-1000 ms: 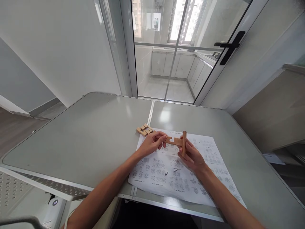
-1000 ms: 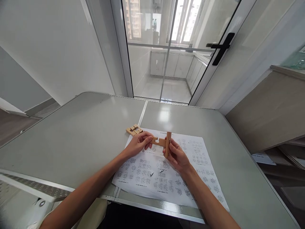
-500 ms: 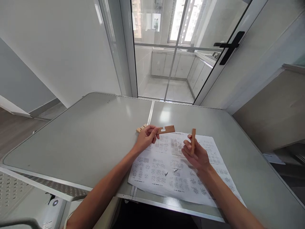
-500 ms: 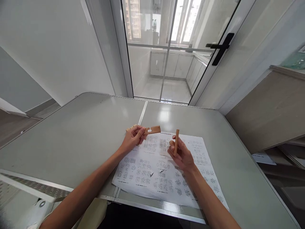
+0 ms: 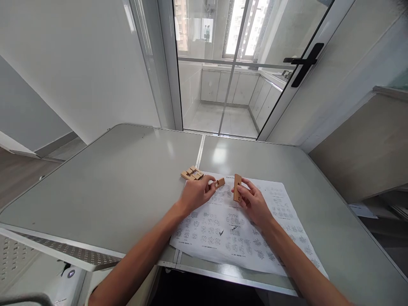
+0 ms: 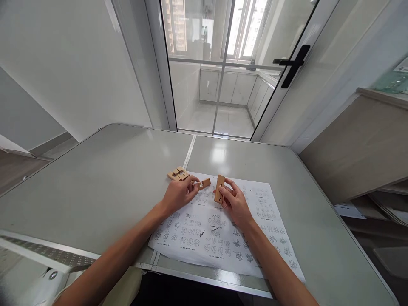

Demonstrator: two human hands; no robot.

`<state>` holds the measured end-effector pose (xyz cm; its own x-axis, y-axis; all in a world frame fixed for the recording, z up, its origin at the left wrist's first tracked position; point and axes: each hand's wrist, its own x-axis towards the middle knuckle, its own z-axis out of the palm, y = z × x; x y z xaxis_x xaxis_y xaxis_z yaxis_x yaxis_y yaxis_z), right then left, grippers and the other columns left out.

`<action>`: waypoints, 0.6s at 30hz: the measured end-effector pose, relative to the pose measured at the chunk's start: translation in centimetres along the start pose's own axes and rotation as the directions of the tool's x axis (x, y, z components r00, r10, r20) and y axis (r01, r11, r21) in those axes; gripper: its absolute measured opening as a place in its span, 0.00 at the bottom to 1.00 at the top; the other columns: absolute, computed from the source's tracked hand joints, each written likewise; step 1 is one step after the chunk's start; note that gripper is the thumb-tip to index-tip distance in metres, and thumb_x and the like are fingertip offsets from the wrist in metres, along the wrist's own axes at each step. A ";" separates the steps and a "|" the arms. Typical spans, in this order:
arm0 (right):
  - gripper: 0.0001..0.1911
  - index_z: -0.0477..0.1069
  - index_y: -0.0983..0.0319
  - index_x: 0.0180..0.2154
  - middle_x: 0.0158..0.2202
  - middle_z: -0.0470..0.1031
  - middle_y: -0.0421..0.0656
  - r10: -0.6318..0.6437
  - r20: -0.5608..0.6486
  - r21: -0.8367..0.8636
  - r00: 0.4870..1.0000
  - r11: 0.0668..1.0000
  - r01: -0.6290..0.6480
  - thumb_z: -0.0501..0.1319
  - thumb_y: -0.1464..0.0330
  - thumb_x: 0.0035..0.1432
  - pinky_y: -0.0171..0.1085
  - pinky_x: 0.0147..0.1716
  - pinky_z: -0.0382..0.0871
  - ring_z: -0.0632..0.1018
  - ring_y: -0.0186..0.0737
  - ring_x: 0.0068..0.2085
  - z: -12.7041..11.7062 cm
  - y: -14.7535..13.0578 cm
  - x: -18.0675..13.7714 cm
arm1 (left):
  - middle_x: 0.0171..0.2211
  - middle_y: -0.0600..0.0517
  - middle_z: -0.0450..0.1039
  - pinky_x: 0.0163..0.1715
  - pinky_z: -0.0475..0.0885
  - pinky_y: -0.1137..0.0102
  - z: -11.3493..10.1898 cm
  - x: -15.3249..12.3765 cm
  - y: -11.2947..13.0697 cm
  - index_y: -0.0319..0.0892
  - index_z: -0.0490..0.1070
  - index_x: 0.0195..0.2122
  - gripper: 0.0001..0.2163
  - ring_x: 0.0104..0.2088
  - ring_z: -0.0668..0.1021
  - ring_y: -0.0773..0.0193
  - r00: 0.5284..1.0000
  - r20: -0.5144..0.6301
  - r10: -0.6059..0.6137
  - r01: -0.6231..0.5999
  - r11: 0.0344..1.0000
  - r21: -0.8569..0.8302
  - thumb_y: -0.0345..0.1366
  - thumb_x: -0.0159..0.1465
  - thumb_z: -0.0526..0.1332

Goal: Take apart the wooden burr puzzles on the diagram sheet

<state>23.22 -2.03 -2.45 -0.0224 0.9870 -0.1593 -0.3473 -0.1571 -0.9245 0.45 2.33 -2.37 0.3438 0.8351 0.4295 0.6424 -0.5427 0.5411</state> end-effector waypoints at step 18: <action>0.35 0.69 0.57 0.62 0.41 0.79 0.42 -0.220 -0.039 -0.426 0.975 0.886 0.183 0.73 0.55 0.57 0.35 0.22 0.70 0.74 0.34 0.25 -0.4 2.2 0.5 | 0.38 0.46 0.79 0.50 0.70 0.56 0.4 0.1 0.1 0.43 0.75 0.39 0.08 0.44 0.77 0.52 0.927 0.166 0.335 -0.359 0.923 0.138 0.32 0.71 0.56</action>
<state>22.87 -1.91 -4.69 0.0915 0.9952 0.0345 0.0879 0.0265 -0.9958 0.82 2.42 -2.56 0.6479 0.6072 0.4599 0.5641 -0.7882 0.2461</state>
